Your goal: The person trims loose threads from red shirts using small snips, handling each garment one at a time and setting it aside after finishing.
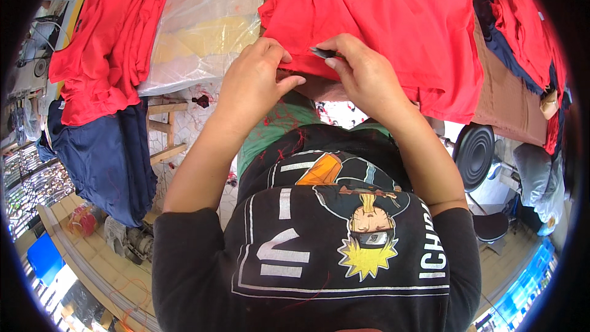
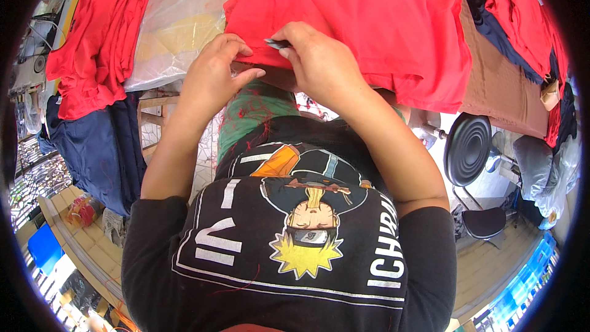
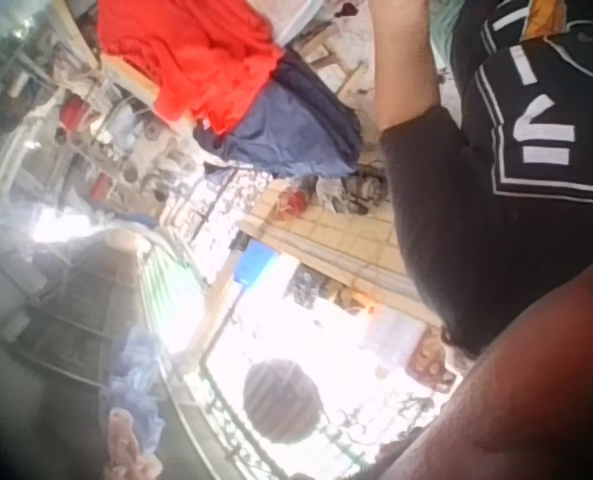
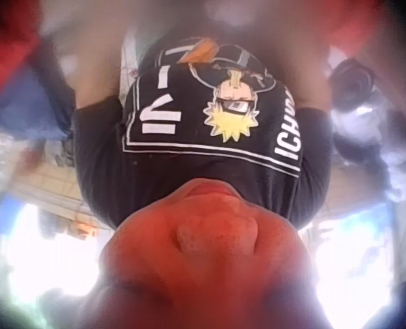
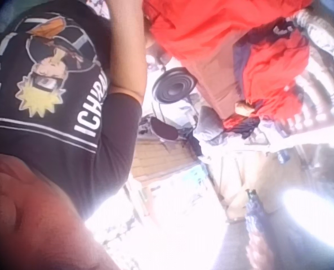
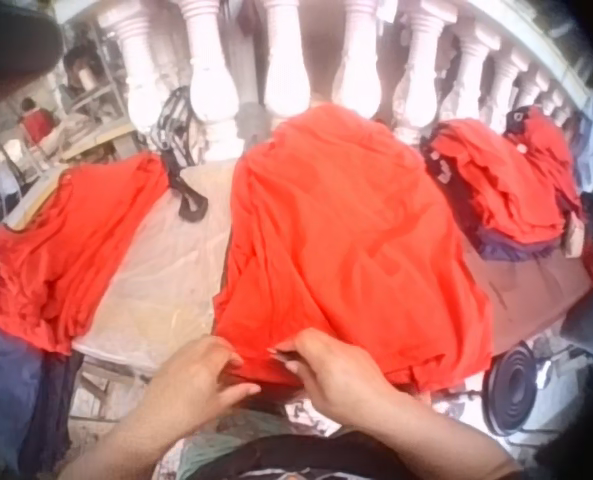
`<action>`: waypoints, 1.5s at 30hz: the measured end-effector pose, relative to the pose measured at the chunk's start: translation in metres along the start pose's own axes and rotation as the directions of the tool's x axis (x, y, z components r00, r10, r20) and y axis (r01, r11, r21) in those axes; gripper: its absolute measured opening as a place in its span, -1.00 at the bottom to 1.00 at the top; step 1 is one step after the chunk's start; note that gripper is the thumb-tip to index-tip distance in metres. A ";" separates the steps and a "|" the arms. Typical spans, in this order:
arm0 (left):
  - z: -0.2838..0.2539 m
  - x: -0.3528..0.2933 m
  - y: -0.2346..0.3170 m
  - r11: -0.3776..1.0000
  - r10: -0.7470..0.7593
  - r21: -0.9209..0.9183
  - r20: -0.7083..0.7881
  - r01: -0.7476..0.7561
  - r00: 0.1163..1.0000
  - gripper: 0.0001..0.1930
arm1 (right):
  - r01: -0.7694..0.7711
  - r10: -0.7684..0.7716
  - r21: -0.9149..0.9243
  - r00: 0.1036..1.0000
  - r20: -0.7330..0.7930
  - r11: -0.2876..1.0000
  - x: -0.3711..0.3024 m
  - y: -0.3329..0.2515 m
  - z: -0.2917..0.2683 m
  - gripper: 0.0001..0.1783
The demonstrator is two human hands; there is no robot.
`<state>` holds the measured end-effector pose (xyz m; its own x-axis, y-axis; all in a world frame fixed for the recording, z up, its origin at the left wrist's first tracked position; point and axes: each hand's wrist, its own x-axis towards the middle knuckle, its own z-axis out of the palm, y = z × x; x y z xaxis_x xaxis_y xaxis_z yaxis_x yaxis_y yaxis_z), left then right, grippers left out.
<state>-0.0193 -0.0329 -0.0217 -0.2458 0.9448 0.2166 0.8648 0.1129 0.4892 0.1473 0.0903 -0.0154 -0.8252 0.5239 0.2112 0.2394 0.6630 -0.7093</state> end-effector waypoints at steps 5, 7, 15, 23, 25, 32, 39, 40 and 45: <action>0.010 -0.007 -0.009 0.992 -0.040 -0.118 -0.032 0.036 0.999 -0.83 | 0.020 -0.021 0.035 0.999 0.033 0.999 -0.005 0.013 0.015 -0.81; 0.004 -0.006 -0.014 0.964 -0.103 -0.244 0.038 0.109 0.994 -0.85 | 0.027 -0.027 0.005 0.998 0.062 1.000 -0.005 0.011 0.013 -0.81; -0.009 -0.005 -0.006 0.894 -0.197 -0.374 0.169 0.247 0.966 -0.86 | 0.122 -0.109 -0.150 0.990 0.094 0.981 -0.002 0.005 0.017 -0.81; -0.143 -0.033 0.009 0.957 -0.110 0.289 0.351 0.005 0.930 -0.78 | 0.065 -0.080 -0.237 0.995 -0.053 0.969 0.004 0.002 -0.012 -0.75; -0.154 -0.030 0.018 0.963 -0.164 0.256 0.332 0.079 0.929 -0.79 | 0.044 -0.067 -0.215 0.993 -0.101 0.976 0.004 0.002 -0.022 -0.77; -0.028 -0.004 0.003 0.979 0.177 0.104 -0.037 -0.173 0.983 -0.78 | -0.059 0.046 -0.159 0.996 -0.083 0.985 -0.013 -0.003 -0.054 -0.69; -0.005 0.003 -0.016 0.957 -0.099 -0.284 -0.123 0.061 0.987 -0.79 | -0.063 0.071 -0.345 0.997 0.011 0.936 -0.033 0.000 -0.064 -0.51; -0.006 0.005 -0.015 0.917 -0.165 -0.390 -0.195 0.078 0.967 -0.82 | -0.048 0.049 -0.467 0.999 -0.011 0.883 -0.035 0.005 -0.062 -0.63; -0.017 0.011 -0.015 0.483 -0.359 -0.872 -0.280 -0.079 0.890 -0.78 | -0.296 0.316 -0.212 0.947 0.065 0.931 -0.027 0.048 -0.101 -0.87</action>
<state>-0.0427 -0.0296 -0.0122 -0.6518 0.7148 0.2535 0.0558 -0.2881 0.9560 0.2326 0.1623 0.0131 -0.7385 0.6708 -0.0679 0.5761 0.5756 -0.5803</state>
